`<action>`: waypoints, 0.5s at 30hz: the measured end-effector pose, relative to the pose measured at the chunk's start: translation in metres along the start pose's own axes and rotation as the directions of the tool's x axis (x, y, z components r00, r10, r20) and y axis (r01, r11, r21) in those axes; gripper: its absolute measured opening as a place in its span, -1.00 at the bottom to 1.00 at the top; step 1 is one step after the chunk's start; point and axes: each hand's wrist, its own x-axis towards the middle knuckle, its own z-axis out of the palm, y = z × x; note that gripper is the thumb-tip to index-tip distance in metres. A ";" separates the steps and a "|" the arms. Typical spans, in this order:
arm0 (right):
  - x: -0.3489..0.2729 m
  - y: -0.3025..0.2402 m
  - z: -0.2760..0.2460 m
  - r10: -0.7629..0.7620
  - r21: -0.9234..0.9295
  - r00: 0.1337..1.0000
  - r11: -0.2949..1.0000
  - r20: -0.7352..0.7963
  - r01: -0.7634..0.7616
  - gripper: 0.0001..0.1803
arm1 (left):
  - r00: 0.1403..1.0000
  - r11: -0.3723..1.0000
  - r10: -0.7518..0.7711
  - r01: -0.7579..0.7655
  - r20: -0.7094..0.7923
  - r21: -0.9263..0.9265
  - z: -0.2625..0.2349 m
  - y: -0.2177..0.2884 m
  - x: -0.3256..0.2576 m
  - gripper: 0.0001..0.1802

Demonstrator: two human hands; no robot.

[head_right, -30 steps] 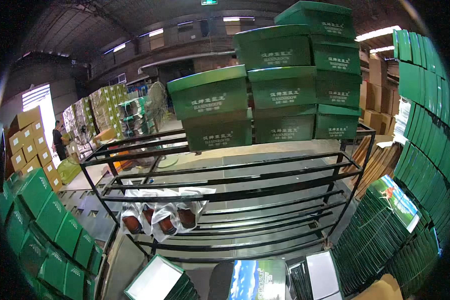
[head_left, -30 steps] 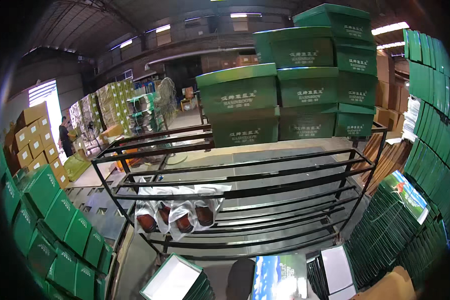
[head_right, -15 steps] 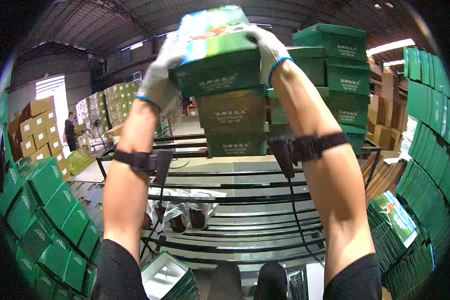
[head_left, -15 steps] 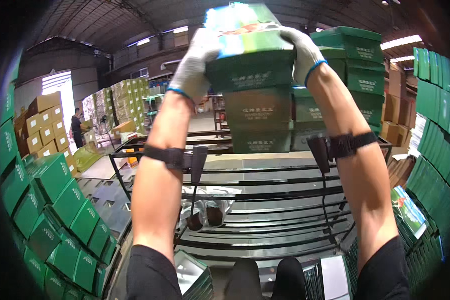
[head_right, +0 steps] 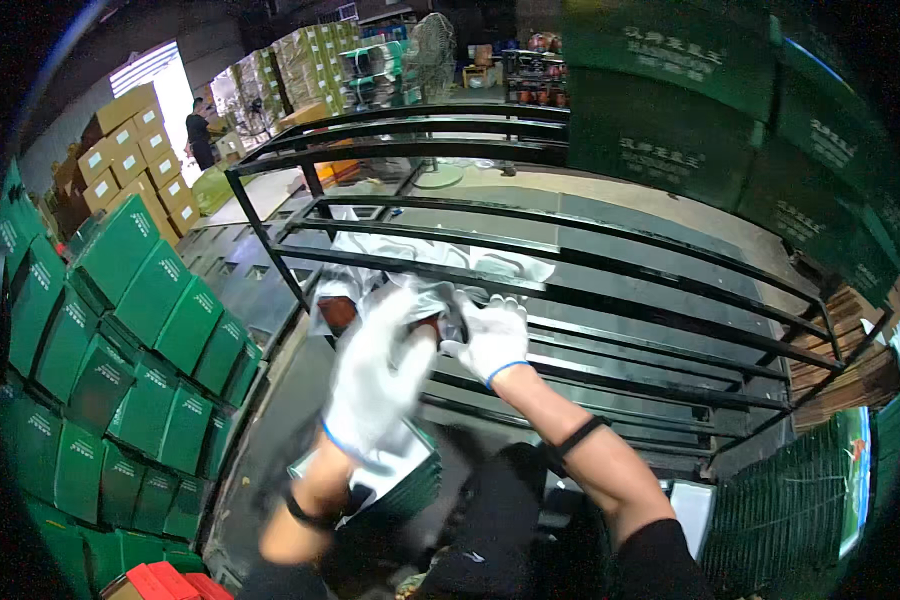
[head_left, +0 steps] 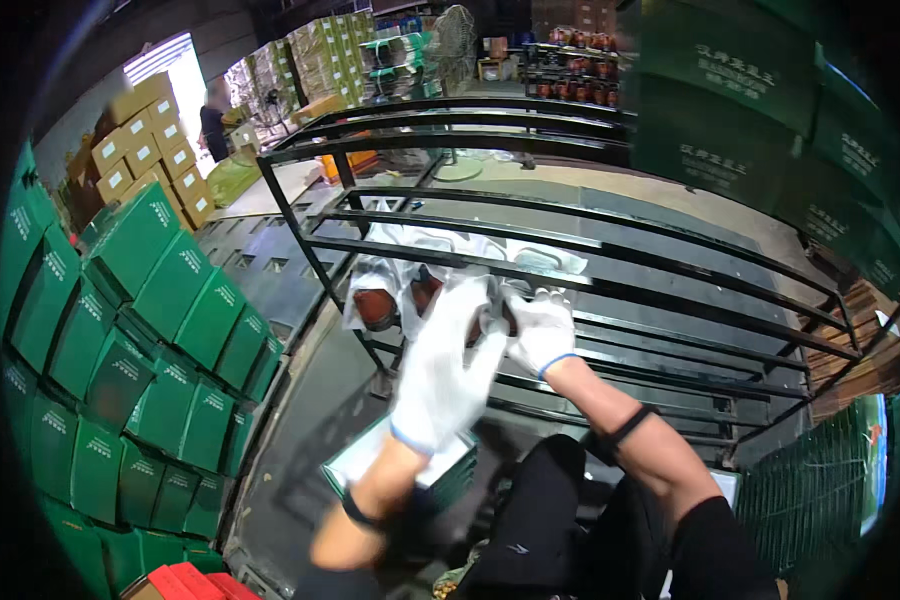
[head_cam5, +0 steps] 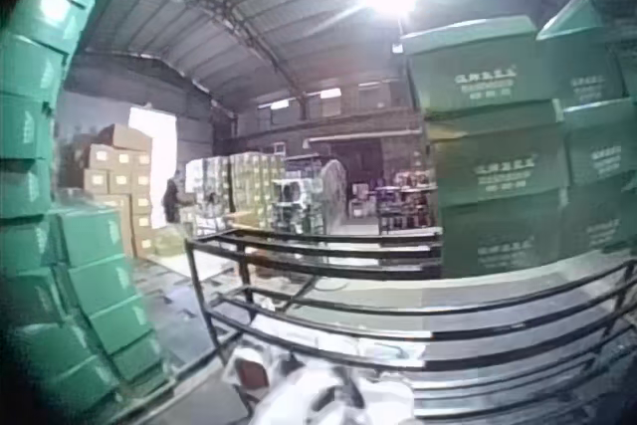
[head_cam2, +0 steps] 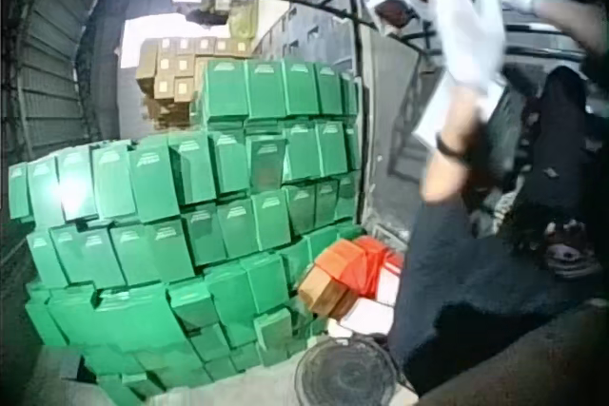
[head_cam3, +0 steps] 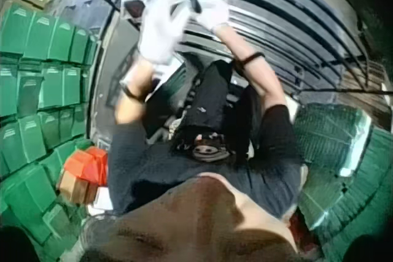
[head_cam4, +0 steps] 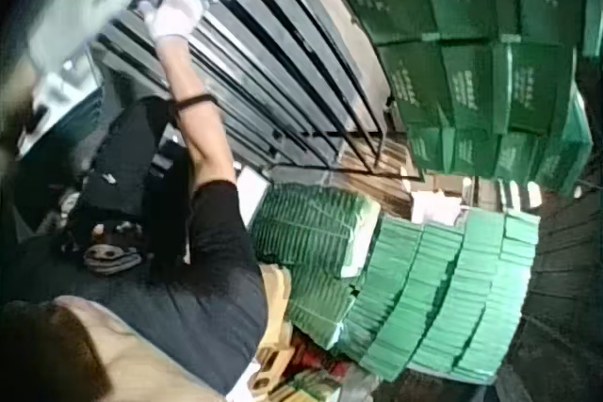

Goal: The person is putting shoes into protective bags and then placing them into boxes in a shoe factory finishing area.

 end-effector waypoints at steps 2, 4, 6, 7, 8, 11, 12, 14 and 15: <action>0.048 -0.071 0.024 -0.038 0.072 0.970 0.997 0.240 0.022 -0.16 | 0.960 0.784 -0.248 0.121 0.127 0.609 0.004 -0.059 -0.181 -0.32; 0.077 -0.093 0.055 0.129 0.050 0.942 0.987 0.309 -0.152 -0.23 | 0.568 0.572 -0.751 0.306 0.336 0.761 0.013 -0.071 -0.274 -0.35; 0.082 -0.094 0.070 0.148 0.101 0.953 0.979 0.264 -0.180 -0.45 | 0.423 0.473 -0.863 0.478 0.278 0.740 0.012 -0.092 -0.333 -0.59; 0.080 -0.089 0.072 0.172 0.094 0.949 0.975 0.264 -0.203 -0.51 | 0.487 0.483 -0.836 0.432 0.254 0.761 0.006 -0.107 -0.351 -0.67; 0.074 -0.078 0.074 0.203 0.084 0.944 0.969 0.260 -0.232 -0.57 | 0.551 0.495 -0.800 0.381 0.238 0.781 0.001 -0.115 -0.367 -0.72; 0.013 0.007 0.059 0.161 0.028 0.984 0.986 0.073 -0.163 -0.64 | 0.699 0.587 -0.691 0.398 0.181 0.705 -0.004 -0.089 -0.326 -0.71; -0.017 0.028 0.039 0.148 0.032 0.989 0.989 -0.014 -0.147 -0.65 | 0.725 0.621 -0.675 0.456 0.139 0.638 -0.010 -0.072 -0.318 -0.66; -0.082 0.107 0.018 0.030 0.082 0.936 0.997 -0.351 -0.001 -0.70 | 0.904 0.887 -0.411 0.366 0.119 0.283 -0.018 -0.047 -0.311 -0.52; -0.116 0.135 -0.005 0.133 0.132 0.917 0.987 -0.376 -0.089 -0.71 | 0.962 0.961 -0.233 0.206 0.144 0.185 -0.024 -0.017 -0.278 -0.44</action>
